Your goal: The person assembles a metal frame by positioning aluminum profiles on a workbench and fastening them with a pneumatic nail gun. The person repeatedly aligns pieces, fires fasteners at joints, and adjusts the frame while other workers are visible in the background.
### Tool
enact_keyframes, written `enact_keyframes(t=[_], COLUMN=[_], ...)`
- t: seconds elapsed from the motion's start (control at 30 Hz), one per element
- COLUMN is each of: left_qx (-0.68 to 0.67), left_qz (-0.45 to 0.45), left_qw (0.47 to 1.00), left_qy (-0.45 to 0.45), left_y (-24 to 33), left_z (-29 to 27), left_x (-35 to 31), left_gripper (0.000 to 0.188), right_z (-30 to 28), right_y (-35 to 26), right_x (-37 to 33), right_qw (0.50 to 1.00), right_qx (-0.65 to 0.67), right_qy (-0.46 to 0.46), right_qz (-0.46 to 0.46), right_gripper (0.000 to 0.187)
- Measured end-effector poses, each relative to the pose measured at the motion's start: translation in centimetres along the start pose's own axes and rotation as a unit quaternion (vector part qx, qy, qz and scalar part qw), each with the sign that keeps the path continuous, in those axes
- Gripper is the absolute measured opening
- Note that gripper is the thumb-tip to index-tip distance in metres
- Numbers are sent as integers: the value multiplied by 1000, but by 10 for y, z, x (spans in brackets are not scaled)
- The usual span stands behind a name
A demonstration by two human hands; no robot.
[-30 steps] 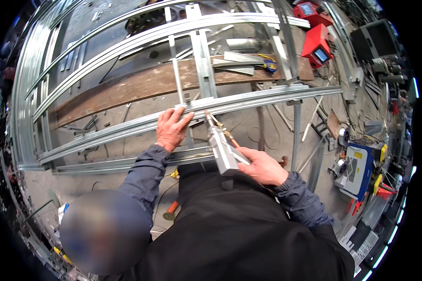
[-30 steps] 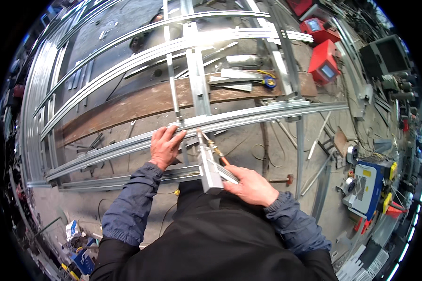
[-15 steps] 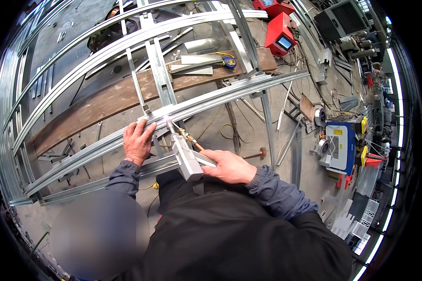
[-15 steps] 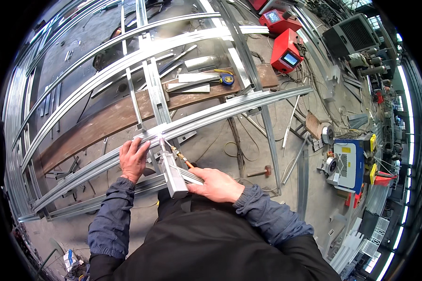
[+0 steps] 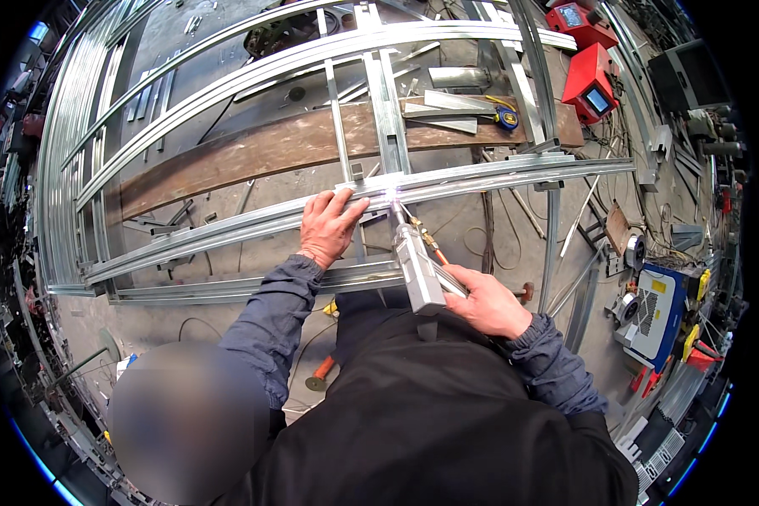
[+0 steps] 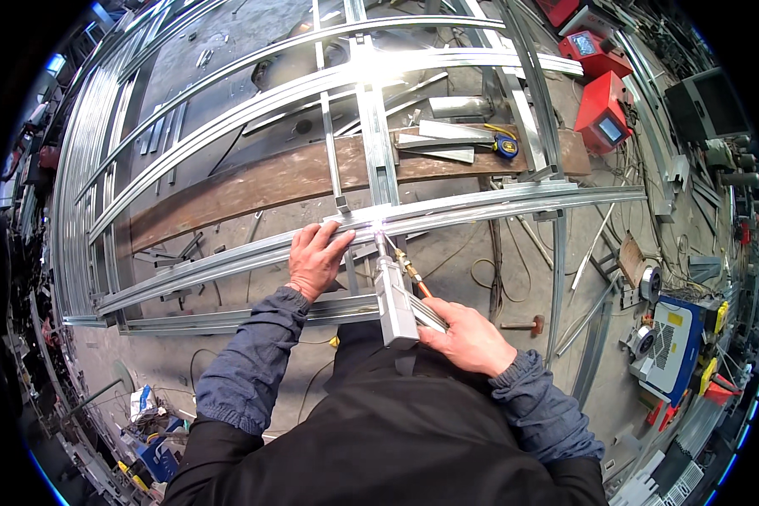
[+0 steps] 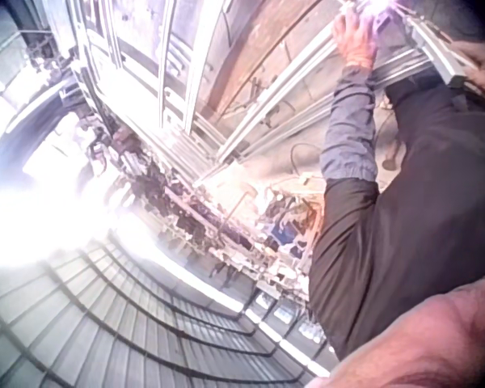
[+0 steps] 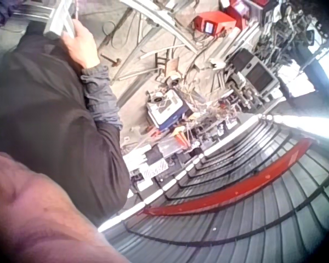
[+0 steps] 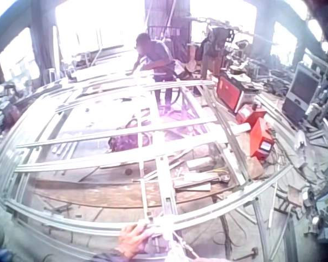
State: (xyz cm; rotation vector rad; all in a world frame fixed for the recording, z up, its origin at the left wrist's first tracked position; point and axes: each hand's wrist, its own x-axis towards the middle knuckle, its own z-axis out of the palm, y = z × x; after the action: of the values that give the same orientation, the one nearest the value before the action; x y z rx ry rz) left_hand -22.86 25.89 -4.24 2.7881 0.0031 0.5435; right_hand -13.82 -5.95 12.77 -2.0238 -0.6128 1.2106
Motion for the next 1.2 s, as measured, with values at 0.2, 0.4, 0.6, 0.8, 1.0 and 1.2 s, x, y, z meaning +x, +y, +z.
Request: enact_keyframes(t=[0.2, 0.4, 0.6, 0.8, 1.0, 1.2], left_qx=[0, -7, -33, -32, -37, -40], left_qz=[-2, -2, -43, -47, -42, -52], left_qw=[1000, 1000, 998, 998, 998, 997], left_qy=[0, -2, -16, -35, -17, -27], left_y=[0, -1, -2, -1, -1, -5], left_z=[0, 2, 4, 4, 3, 4], left_x=[0, -1, -5, -5, -5, -9], left_gripper=[38, 44, 63, 62, 60, 59], right_z=[-2, -2, -6, -7, -7, -8], right_y=[0, -1, -7, -12, -12, -15], right_x=[0, 0, -1, -2, -2, -1], right_qw=[1000, 1000, 1000, 999, 999, 999], right_qx=[7, 12, 15, 28, 24, 32], right_qy=[-2, -4, -13, -20, -20, -28], right_qz=[-12, -13, 7, 21, 26, 34], right_gripper=[48, 47, 47, 49, 48, 49])
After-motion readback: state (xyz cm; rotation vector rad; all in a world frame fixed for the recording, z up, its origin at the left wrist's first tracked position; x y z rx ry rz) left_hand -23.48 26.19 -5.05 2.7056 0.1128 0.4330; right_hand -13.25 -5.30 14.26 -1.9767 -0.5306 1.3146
